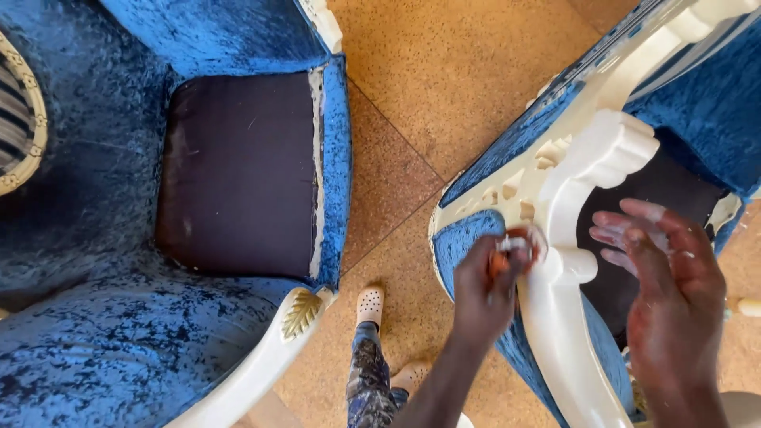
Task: The person mixes white paint in a small container and applies it to the decorative wooden frame of a blue upholstered chair using a sponge.
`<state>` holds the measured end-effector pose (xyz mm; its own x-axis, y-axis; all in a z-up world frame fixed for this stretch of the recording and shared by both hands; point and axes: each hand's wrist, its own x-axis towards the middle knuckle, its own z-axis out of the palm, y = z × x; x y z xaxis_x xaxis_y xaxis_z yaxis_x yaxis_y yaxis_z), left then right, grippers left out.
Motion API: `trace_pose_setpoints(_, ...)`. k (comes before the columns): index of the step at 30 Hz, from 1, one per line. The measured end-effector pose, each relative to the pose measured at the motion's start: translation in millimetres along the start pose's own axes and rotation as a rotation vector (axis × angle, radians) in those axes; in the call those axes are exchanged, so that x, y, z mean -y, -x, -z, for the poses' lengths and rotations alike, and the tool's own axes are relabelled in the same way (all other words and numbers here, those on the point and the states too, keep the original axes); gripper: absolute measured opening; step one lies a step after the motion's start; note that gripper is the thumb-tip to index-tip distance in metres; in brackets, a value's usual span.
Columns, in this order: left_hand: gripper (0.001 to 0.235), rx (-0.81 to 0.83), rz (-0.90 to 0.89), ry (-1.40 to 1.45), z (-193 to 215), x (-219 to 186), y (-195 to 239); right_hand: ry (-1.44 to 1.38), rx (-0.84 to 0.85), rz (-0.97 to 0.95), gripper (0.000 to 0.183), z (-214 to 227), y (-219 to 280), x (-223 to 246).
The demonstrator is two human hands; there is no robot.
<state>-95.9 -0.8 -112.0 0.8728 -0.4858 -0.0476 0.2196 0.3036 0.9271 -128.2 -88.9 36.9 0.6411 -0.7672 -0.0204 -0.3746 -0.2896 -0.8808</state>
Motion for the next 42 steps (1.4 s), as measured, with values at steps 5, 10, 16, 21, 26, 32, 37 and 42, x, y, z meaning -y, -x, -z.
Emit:
trace_pose_setpoints(5,0.013,-0.07,0.372,0.484,-22,58,125,0.163,-0.008,0.03,0.03,16,1,-10)
trace_pose_setpoints(10,0.032,-0.006,-0.197,0.3,-16,17,87,0.123,-0.009,0.031,0.032,20,15,-23)
trace_pose_setpoints(16,0.046,-0.001,0.072,0.155,13,-8,-49,0.212,0.074,0.122,0.035,26,52,-10)
trace_pose_setpoints(21,0.029,-0.028,0.19,0.587,39,-6,-30,0.077,0.161,0.201,0.008,18,136,-107)
trace_pose_setpoints(26,0.023,-0.027,0.275,0.789,64,5,-4,0.689,0.433,0.617,0.017,-42,157,-146)
trace_pose_setpoints(32,0.029,0.034,0.283,0.962,36,10,12,1.165,0.322,0.779,0.072,-73,101,-155)
trace_pose_setpoints(37,0.01,-0.111,0.286,1.139,21,16,3,1.062,0.059,0.944,0.043,-83,91,-167)
trace_pose_setpoints(42,0.01,-0.118,0.31,1.116,25,9,4,1.102,-0.002,1.027,0.044,-87,79,-191)
